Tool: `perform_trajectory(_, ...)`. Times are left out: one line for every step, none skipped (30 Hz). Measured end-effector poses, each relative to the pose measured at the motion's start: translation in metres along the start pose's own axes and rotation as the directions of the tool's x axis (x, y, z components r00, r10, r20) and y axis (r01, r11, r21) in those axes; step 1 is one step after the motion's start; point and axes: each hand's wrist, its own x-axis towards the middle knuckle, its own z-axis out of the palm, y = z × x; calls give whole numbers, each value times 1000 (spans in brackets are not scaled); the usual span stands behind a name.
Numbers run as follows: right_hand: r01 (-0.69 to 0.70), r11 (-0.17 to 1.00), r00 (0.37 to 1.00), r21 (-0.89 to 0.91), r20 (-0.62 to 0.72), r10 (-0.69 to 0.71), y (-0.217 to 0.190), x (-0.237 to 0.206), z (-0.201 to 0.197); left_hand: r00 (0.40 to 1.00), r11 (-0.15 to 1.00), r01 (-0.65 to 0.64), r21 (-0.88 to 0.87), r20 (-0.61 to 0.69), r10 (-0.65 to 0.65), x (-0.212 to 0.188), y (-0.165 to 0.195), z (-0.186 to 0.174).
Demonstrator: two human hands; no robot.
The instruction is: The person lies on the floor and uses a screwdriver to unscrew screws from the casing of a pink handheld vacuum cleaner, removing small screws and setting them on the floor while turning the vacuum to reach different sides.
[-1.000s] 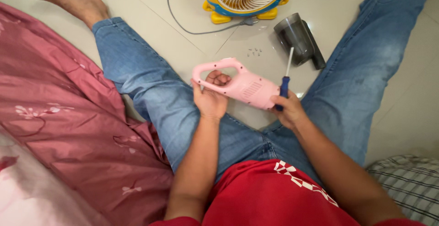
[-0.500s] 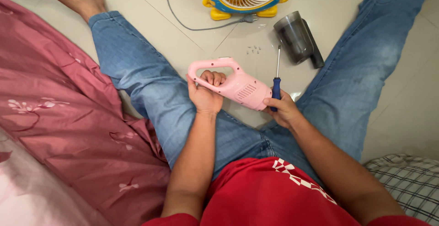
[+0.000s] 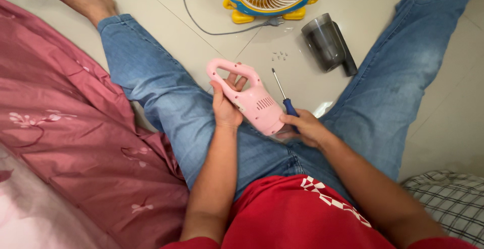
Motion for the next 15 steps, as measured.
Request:
perform_trajectory(18, 982, 987, -185, -156, -47, -6, -3, 3, 999, 999, 30, 19, -32, -29, -1, 2, 0)
perform_trajectory(3, 931, 947, -365, -298, -120, -13, -6, 6, 1000, 999, 14, 47, 4, -14, -2, 3, 0)
perform_trajectory(-41, 848, 883, -528, -417, -217, -21, -10, 7, 999, 997, -3, 72, 43, 0, -3, 2, 1)
perform_trajectory(71, 842, 872, -534, -377, -313, -30, -18, 6, 996, 995, -21, 97, 86, 13, -2, 2, 2)
perform_trajectory(181, 826, 849, -534, -339, -405, -40, -29, 2, 998, 989, -20, 149, 66, 10, -3, 1, 1)
perform_trajectory(284, 800, 817, -528, -304, -491, -47, -39, 1, 999, 980, -14, 198, 43, 5, -5, -1, 1)
perform_trajectory(315, 729, 795, -608, -251, -552, -52, -49, 3, 1000, 970, -3, 245, 20, -2, -7, -5, 0)
perform_trajectory(339, 649, 771, -681, -194, -607, -60, -62, 3, 999, 965, 8, 262, 33, -17, -8, -8, -2)
perform_trajectory(360, 560, 744, -746, -132, -655, -68, -76, 3, 998, 960, 17, 279, 48, -32, -9, -11, -5)
perform_trajectory(352, 518, 726, -779, -122, -677, -74, -87, 7, 997, 955, 24, 297, 64, -45, -9, -15, -8)
perform_trajectory(345, 475, 708, -809, -108, -698, -80, -97, 13, 996, 950, 39, 309, 59, -61, -8, -18, -11)
perform_trajectory(340, 431, 692, -836, -88, -716, -86, -105, 20, 996, 945, 52, 323, 53, -73, -8, -21, -14)
perform_trajectory(349, 411, 678, -842, -76, -732, -92, -111, 27, 996, 939, 62, 338, 45, -82, -8, -22, -18)
perform_trajectory(360, 387, 661, -849, -60, -748, -99, -116, 35, 994, 930, 74, 361, 45, -97, -9, -23, -21)
perform_trajectory(372, 363, 645, -854, -43, -763, -105, -119, 41, 993, 920, 85, 384, 45, -110, -9, -25, -23)
